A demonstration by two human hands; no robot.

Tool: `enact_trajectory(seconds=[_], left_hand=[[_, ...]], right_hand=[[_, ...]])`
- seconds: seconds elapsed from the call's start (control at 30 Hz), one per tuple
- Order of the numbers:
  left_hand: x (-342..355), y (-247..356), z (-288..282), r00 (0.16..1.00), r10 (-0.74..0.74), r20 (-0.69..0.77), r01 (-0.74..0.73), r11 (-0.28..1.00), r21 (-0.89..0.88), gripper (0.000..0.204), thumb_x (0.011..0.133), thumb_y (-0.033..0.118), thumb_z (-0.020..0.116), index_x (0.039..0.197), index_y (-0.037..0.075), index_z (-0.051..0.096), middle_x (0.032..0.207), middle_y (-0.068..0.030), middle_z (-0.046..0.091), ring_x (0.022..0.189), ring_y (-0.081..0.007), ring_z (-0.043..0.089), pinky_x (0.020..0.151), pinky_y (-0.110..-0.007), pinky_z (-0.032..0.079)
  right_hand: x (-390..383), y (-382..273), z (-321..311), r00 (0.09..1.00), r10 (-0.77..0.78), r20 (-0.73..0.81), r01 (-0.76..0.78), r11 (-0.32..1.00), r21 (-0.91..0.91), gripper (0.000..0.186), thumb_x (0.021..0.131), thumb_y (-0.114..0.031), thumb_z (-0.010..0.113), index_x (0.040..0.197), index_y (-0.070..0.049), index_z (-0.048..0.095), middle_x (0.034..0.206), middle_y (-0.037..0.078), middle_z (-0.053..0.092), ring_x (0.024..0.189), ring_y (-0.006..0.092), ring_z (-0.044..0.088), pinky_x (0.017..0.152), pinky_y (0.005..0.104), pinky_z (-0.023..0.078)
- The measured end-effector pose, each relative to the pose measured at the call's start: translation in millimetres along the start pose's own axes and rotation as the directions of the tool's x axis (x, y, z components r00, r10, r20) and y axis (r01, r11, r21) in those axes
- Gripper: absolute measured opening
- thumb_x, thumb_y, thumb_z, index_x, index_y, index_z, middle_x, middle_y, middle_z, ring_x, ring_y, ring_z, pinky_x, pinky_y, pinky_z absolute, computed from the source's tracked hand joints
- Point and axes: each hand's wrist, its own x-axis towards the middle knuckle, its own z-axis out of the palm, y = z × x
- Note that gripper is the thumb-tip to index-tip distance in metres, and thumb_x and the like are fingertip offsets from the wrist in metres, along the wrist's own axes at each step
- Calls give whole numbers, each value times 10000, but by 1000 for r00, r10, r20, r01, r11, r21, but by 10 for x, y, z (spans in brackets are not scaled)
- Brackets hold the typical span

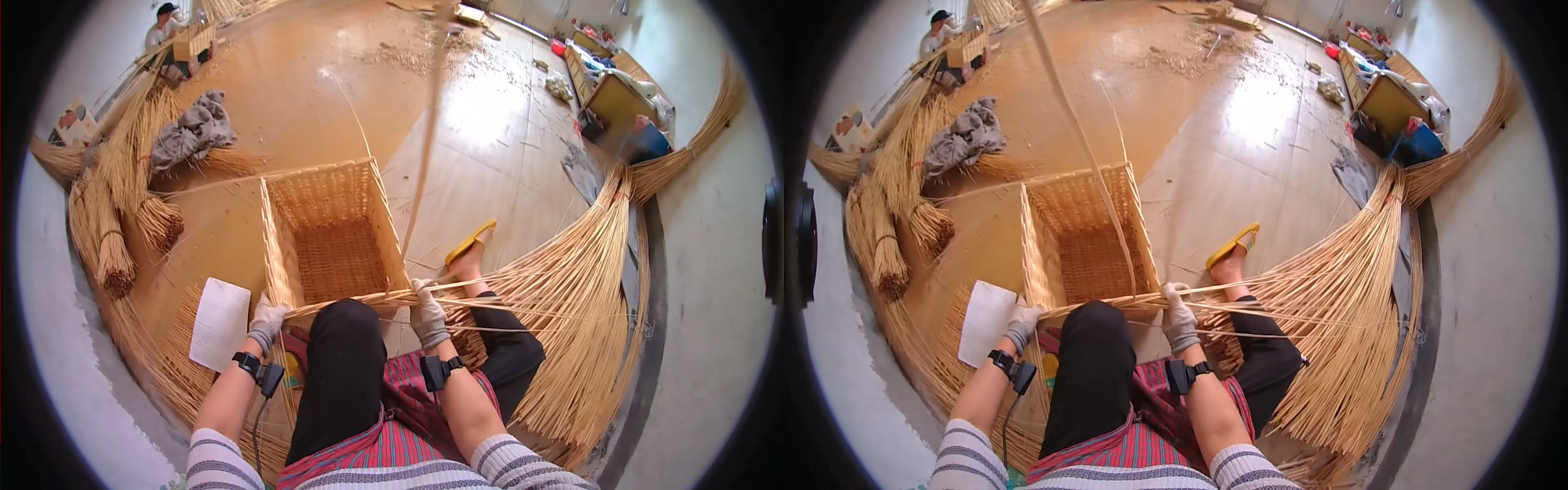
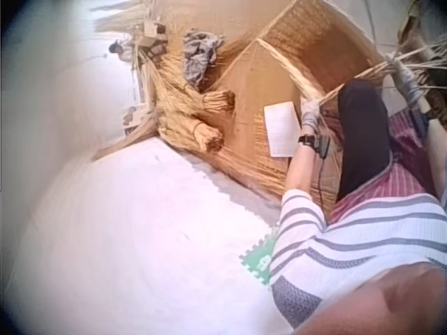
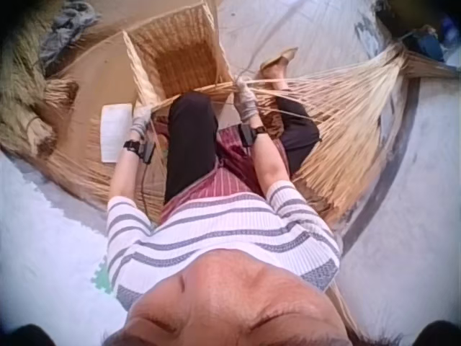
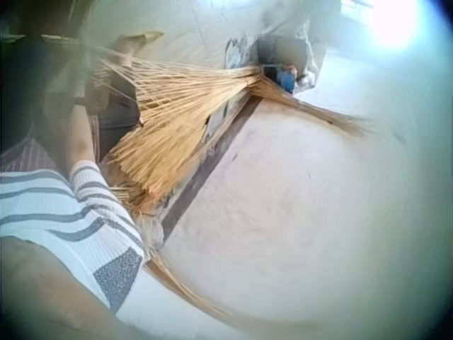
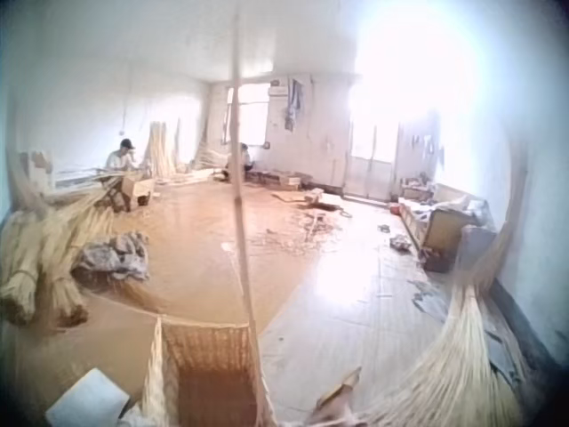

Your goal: Weaving a basket using long straw materials.

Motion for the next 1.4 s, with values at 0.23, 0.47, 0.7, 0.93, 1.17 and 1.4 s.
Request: enact_trajectory(seconds=[0.23,0.47,0.7,0.93,1.17,1.4], left_hand=[[-87,94,-24,996,-86,27,87,994,-66,387,895,163,675,1231,51,520,873,-112,674,565,-204,645,386,-315,504],[-15,-43,-273,998,-6,62,-1,994,108,836,871,406,753,1480,-35,388,1115,-216,700,919,-330,710,824,-400,590],[-422,1749,-359,922,371,114,-311,530,789,844,882,472,710,1556,99,365,1427,-260,556,1324,-381,549,1098,-426,443],[-761,1752,1244,714,254,652,-692,116,713,821,854,517,710,1467,32,458,1332,-231,615,1255,-359,590,1084,-447,445],[-249,1199,1642,733,255,630,-633,-81,770,220,1030,144,426,1166,61,578,898,-139,727,759,-316,744,607,-456,585],[-278,1599,1695,775,14,631,-628,119,769,208,1008,175,474,1134,80,610,990,-175,742,895,-394,730,797,-496,570]], right_hand=[[178,27,33,988,-129,-85,89,926,-368,127,987,-184,674,1002,-127,561,951,-26,605,897,89,575,855,276,488],[35,-207,422,976,-199,-84,116,813,-571,167,967,-264,660,958,-102,621,869,-30,593,822,94,540,776,287,474],[164,-113,231,974,-227,-11,197,866,-460,161,954,-253,681,938,-102,627,869,-42,585,796,88,513,763,279,458],[180,-109,158,993,-122,1,116,942,-315,165,922,-241,744,987,-111,665,926,-39,638,864,85,565,791,273,477],[27,-204,332,993,-104,-53,70,893,-445,149,949,-240,729,986,-115,657,938,-31,617,905,84,563,823,273,473],[58,-80,379,953,-261,-154,162,868,-470,178,936,-208,736,915,-78,616,852,-8,603,808,96,543,768,290,487]])
